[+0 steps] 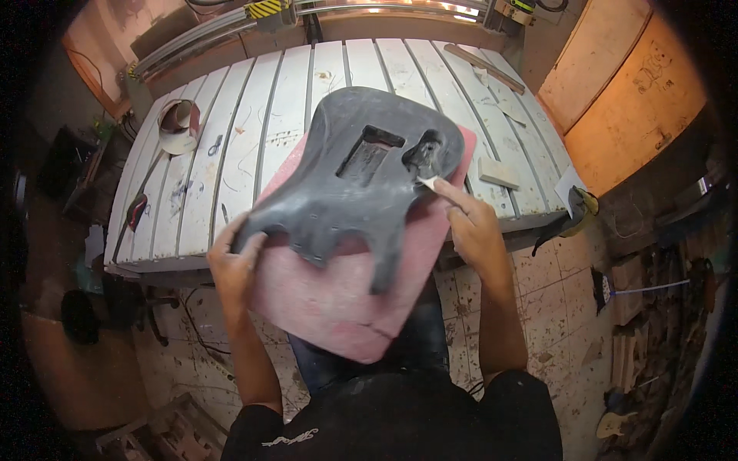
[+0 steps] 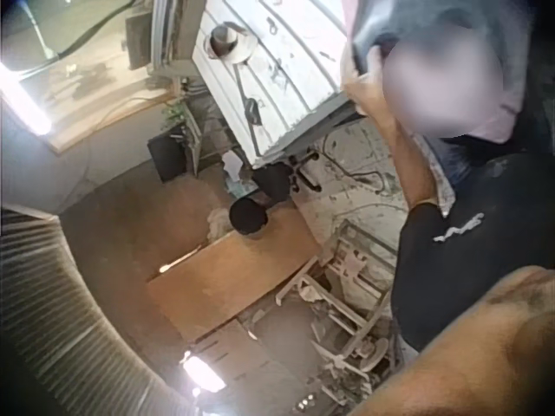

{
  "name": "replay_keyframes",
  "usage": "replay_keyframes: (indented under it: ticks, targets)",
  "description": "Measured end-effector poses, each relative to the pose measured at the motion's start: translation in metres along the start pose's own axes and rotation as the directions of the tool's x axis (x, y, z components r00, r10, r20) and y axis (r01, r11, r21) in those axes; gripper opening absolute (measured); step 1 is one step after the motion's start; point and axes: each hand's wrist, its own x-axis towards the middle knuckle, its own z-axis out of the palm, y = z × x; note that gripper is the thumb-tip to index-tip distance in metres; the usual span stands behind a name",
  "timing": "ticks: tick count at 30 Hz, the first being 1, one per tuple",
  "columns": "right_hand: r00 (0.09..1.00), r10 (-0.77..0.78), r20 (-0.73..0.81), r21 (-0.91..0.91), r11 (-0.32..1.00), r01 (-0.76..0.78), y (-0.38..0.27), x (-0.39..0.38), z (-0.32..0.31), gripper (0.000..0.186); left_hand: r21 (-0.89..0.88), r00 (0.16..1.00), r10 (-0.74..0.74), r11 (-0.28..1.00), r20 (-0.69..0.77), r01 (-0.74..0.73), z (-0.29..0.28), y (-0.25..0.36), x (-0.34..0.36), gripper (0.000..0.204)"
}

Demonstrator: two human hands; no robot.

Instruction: The person sands the surface and edges of a wooden electric guitar body using a small sanding block, working across the face, the cutaways, and the contoured edges.

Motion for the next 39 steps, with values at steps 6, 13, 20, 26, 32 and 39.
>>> replay_keyframes:
  ticks: [6, 13, 20, 26, 32, 39]
  targets:
    - [0.981, 0.191, -0.025, 0.434, 0.886, -0.161, 0.023, -0.03, 0.008, 0.044, 0.201, 0.953, 0.102, 0.979, -0.286, -0.044, -0.008, -0.018, 0.029, 0.041]
    - [0.961, 0.21, -0.182, 0.576, 0.814, -0.069, 0.056, -0.04, 0.019, 0.045, 0.214, 0.91, 0.286, 0.91, 0.299, -0.356, 0.039, 0.091, -0.073, 0.062]
    - [0.975, -0.019, -0.222, 0.413, 0.904, 0.112, 0.049, -0.033, 0.011, 0.047, 0.155, 0.987, 0.056, 0.985, 0.149, -0.079, 0.025, 0.035, -0.047, 0.05]
    - [0.962, 0.064, -0.266, 0.442, 0.895, 0.063, 0.065, -0.036, -0.009, 0.046, 0.534, 0.983, 0.121, 0.845, -0.14, -0.028, 0.007, 0.001, -0.006, 0.046]
    - [0.956, 0.124, -0.267, 0.499, 0.866, 0.027, 0.056, -0.044, 0.0, 0.047, 0.523, 0.939, 0.264, 0.78, 0.223, -0.343, 0.105, 0.054, -0.043, 0.094]
    - [0.977, 0.069, -0.203, 0.57, 0.819, 0.06, 0.032, -0.062, 0.003, 0.051, -0.369, 0.635, 0.47, 0.881, 0.613, -0.295, 0.145, 0.104, -0.102, 0.086]
